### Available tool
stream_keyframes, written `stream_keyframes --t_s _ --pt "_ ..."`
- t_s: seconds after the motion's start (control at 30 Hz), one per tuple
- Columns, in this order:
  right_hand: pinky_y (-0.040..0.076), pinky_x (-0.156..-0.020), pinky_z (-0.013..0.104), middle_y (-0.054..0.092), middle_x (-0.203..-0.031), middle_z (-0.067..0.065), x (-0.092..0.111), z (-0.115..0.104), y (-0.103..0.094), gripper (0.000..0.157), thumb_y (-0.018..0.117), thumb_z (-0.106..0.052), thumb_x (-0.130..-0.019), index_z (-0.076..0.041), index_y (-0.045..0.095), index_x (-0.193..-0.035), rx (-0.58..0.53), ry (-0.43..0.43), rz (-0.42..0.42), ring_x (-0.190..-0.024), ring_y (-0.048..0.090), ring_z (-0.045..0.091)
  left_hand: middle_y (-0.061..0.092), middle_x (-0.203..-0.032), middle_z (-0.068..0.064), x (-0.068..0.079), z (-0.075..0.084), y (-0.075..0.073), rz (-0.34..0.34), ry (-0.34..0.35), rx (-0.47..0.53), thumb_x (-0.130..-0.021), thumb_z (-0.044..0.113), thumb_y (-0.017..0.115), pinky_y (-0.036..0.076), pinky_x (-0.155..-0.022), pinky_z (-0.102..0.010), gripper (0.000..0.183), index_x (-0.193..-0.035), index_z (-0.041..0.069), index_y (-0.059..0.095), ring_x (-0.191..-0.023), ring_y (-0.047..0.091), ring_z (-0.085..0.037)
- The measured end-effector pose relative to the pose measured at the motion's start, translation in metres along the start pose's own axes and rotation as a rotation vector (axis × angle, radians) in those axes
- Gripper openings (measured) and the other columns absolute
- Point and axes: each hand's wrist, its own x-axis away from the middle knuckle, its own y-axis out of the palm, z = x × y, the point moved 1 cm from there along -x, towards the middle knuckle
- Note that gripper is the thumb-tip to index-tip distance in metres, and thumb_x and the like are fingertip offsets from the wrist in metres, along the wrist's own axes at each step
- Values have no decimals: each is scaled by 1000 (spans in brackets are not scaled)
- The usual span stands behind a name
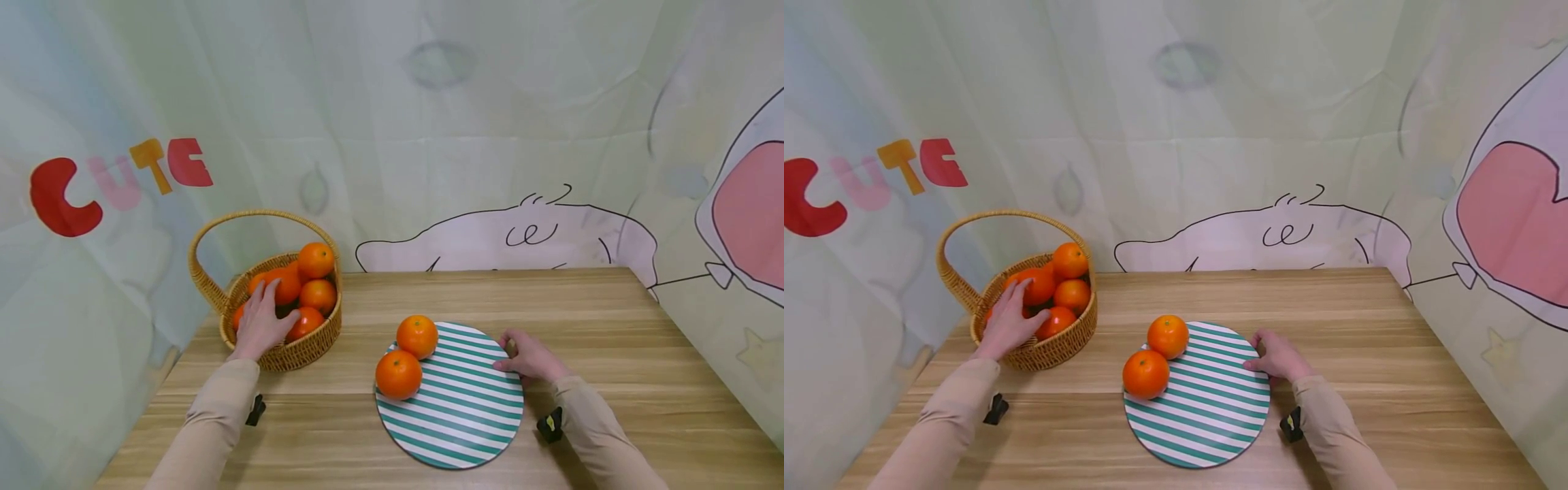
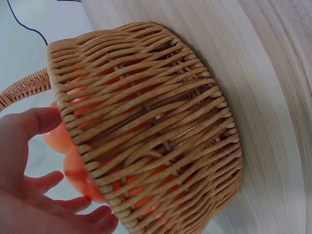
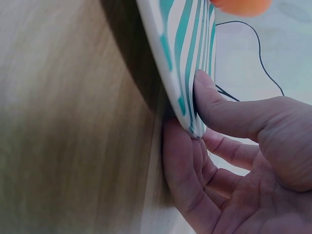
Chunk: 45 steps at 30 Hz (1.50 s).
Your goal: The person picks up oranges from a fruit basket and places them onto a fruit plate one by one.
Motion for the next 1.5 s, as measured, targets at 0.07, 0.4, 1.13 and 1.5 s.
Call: stream_keyframes --t_s 0.07,0.4,1.13,1.5 --pt "52 -53 31 57 -86 12 0 0 0 33 75 -12 -89 -3 53 -112 -3 2 1 -70 57 22 5 -164 -34 0 0 0 0 -3 -1 -96 32 58 19 -112 -76 81 -159 3 17 -144 14 -63" --pt "51 -53 30 56 -81 10 0 -1 -1 33 76 -13 -89 -3 53 -111 -6 -7 -1 -69 56 21 6 -163 -37 -1 -1 1 -9 -23 6 -96 33 58 20 -112 -76 82 -160 5 14 -143 15 -63" --pt "49 -52 29 53 -79 8 1 -1 -1 32 75 -11 -89 -2 54 -111 6 -10 7 -67 53 20 10 -160 -37 -15 2 -6 -30 -10 -20 -95 35 57 26 -105 -76 83 -161 10 13 -134 26 -68" --pt "51 -53 29 55 -78 8 0 -1 0 32 75 -11 -89 -3 54 -111 -5 -7 -2 -65 55 20 8 -158 -40 -30 0 -10 -88 -61 -27 -93 35 62 23 -107 -77 89 -160 8 10 -133 25 -68"
